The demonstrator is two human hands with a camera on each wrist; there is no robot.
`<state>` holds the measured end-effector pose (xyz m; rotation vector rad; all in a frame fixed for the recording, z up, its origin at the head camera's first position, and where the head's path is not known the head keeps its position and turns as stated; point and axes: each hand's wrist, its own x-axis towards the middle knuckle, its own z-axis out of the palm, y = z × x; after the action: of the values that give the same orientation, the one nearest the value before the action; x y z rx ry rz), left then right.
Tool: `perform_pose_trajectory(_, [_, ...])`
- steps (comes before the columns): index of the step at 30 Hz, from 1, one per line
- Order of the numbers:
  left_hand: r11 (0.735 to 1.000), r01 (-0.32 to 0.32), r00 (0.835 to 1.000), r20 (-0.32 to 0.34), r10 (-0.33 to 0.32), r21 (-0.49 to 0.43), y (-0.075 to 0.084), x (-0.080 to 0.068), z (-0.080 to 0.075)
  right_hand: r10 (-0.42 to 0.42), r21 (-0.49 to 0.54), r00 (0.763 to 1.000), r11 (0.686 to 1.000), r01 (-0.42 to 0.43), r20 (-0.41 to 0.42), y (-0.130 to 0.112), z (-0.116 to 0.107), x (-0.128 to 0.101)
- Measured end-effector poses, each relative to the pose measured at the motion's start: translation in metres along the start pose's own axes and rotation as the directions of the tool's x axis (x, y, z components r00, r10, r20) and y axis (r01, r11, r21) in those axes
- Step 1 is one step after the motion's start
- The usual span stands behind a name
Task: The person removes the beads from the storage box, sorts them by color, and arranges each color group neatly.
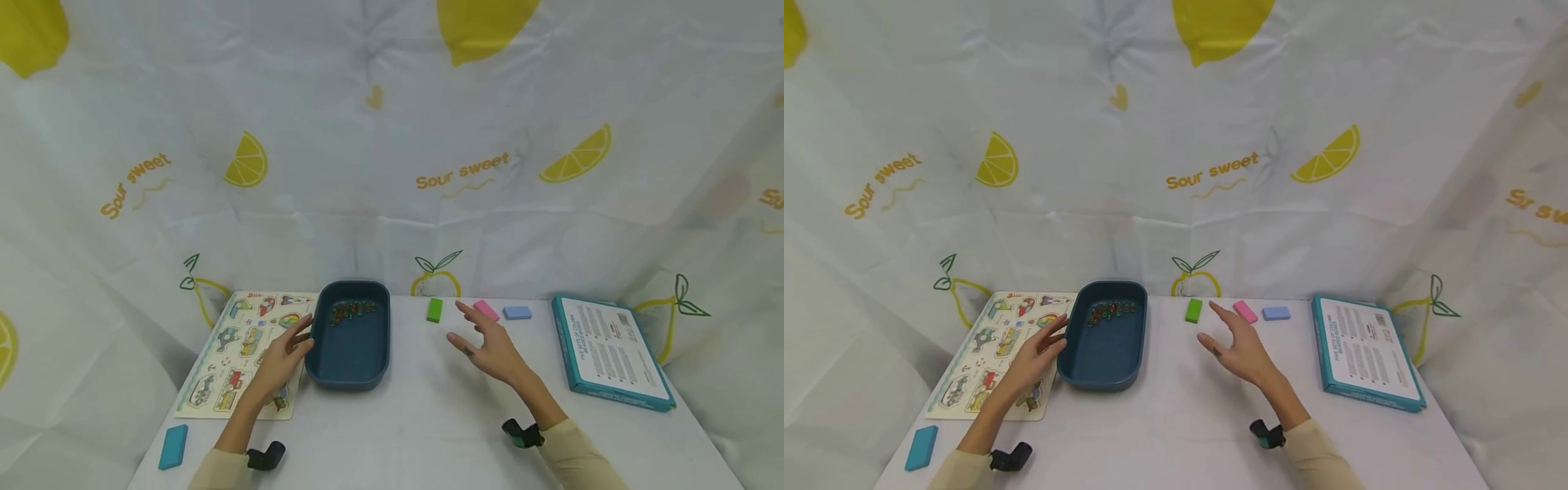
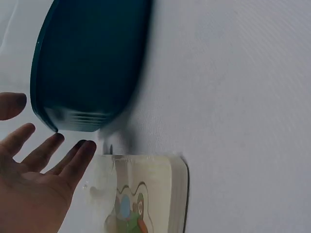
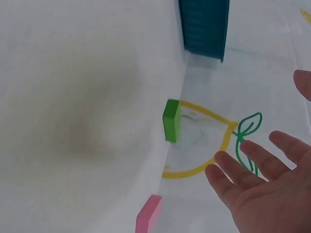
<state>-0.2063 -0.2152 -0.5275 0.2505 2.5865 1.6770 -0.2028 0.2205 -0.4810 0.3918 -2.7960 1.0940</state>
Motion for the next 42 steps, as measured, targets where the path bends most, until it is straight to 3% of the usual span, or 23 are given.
perform_pose_trajectory(5, [0.970, 0.128, 0.991, 0.053, -0.119, -0.209, -0.003, 0.017, 0.002, -0.017, 0.176, 0.999, 0.984, 0.009, 0.046, -0.024, 0.019, 0.026])
perform_pose_trajectory(11, [0.921, 0.156, 0.987, 0.011, -0.163, -0.357, -0.010, 0.032, 0.010, -0.025, 0.301, 0.994, 0.954, -0.007, 0.103, -0.052, 0.043, 0.058])
perform_pose_trajectory(14, [0.915, 0.151, 0.985, -0.026, -0.173, -0.374, -0.012, 0.034, 0.016, -0.017, 0.378, 0.990, 0.925, -0.037, 0.137, -0.064, 0.057, 0.072])
perform_pose_trajectory(20, [0.941, 0.111, 0.979, -0.126, -0.158, -0.321, -0.015, 0.035, 0.026, 0.042, 0.504, 0.983, 0.854, -0.127, 0.177, -0.084, 0.085, 0.098])
perform_pose_trajectory(26, [0.951, 0.088, 0.984, -0.123, -0.129, -0.296, -0.017, 0.034, 0.026, 0.067, 0.566, 0.967, 0.800, -0.199, 0.245, -0.101, 0.107, 0.118])
perform_pose_trajectory(29, [0.954, 0.094, 0.985, -0.114, -0.131, -0.286, -0.020, 0.031, 0.023, 0.084, 0.545, 0.964, 0.811, -0.212, 0.251, -0.109, 0.123, 0.125])
perform_pose_trajectory(35, [0.957, 0.102, 0.985, -0.107, -0.135, -0.271, -0.022, 0.030, 0.021, 0.133, 0.344, 0.978, 0.921, -0.181, 0.158, -0.117, 0.149, 0.135])
perform_pose_trajectory(38, [0.957, 0.116, 0.985, -0.092, -0.145, -0.266, -0.022, 0.029, 0.023, 0.208, 0.288, 0.967, 0.927, -0.242, 0.145, -0.117, 0.160, 0.135])
perform_pose_trajectory(42, [0.958, 0.105, 0.987, -0.090, -0.134, -0.267, -0.022, 0.031, 0.025, 0.288, 0.319, 0.945, 0.891, -0.323, 0.152, -0.114, 0.166, 0.137])
